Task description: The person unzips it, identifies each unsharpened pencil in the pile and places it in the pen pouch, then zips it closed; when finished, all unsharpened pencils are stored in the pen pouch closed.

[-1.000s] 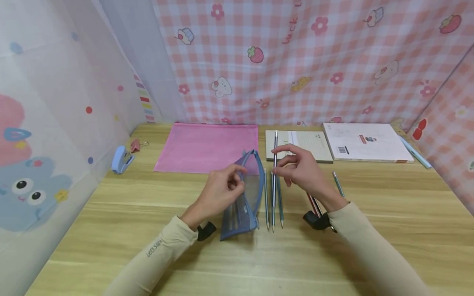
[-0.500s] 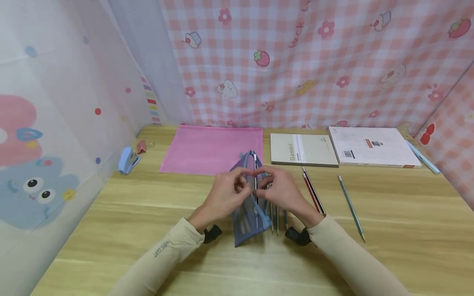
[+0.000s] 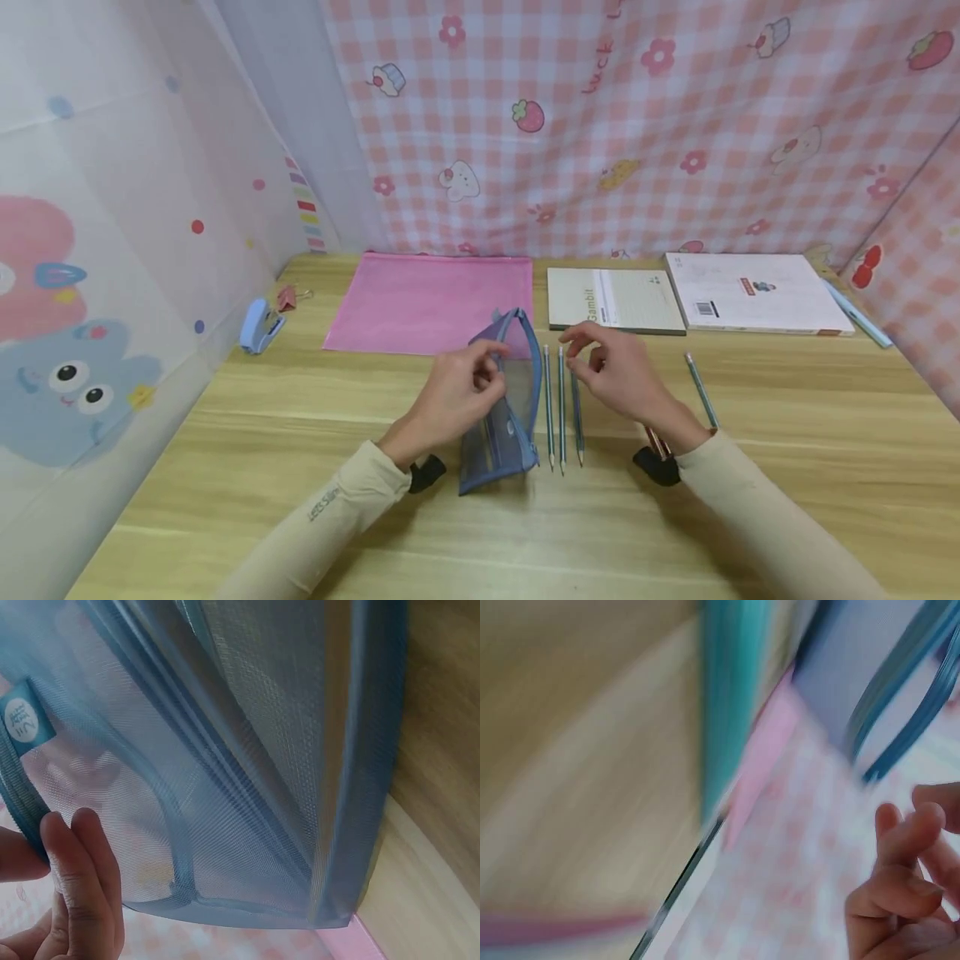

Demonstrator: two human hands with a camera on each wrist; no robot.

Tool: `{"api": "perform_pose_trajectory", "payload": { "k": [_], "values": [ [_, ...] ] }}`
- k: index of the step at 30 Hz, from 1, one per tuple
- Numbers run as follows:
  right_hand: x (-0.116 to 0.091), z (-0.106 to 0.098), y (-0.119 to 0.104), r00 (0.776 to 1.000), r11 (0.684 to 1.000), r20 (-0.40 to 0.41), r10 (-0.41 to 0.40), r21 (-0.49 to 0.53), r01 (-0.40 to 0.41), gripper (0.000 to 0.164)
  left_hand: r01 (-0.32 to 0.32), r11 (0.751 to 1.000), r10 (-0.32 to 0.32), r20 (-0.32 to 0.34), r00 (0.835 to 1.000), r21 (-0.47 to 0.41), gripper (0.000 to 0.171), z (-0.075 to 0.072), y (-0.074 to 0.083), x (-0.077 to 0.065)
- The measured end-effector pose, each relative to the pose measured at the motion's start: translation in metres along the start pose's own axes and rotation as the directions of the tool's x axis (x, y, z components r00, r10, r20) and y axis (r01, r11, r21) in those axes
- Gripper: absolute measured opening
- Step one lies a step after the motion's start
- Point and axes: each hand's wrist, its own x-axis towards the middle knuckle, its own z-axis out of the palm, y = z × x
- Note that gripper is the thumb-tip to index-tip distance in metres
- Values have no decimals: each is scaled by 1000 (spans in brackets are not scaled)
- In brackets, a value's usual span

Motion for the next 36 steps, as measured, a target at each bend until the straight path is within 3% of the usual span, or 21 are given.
{"api": "perform_pose_trajectory", "payload": {
  "k": [3,7,12,15,26,30,36],
  "values": [
    [-5,-19,25,999,990,23,30,-138,-26,12,-3,1000,3,21,1000,3,31,1,0,0],
    [-12,-39,52,984,963,154,93,-266,-49,9,3,1000,-3,31,1000,14,31,1,0,-1],
    [-17,-48,68,941,944,298,158,-325,-56,10,6,1000,-7,34,999,28,30,1,-1,-1],
    [-18,-48,71,921,938,335,198,-338,-79,11,4,999,-5,40,999,33,31,2,-1,-1],
    [-16,-44,69,904,901,282,321,-386,-199,33,10,999,-12,45,999,39,30,2,-1,1],
    [-16,-45,70,908,912,279,312,-355,-204,30,14,999,-15,41,999,36,30,2,-1,0],
    [-17,-47,65,906,940,282,316,-222,-258,26,11,999,-12,35,999,32,30,1,0,-1]
  ]
}}
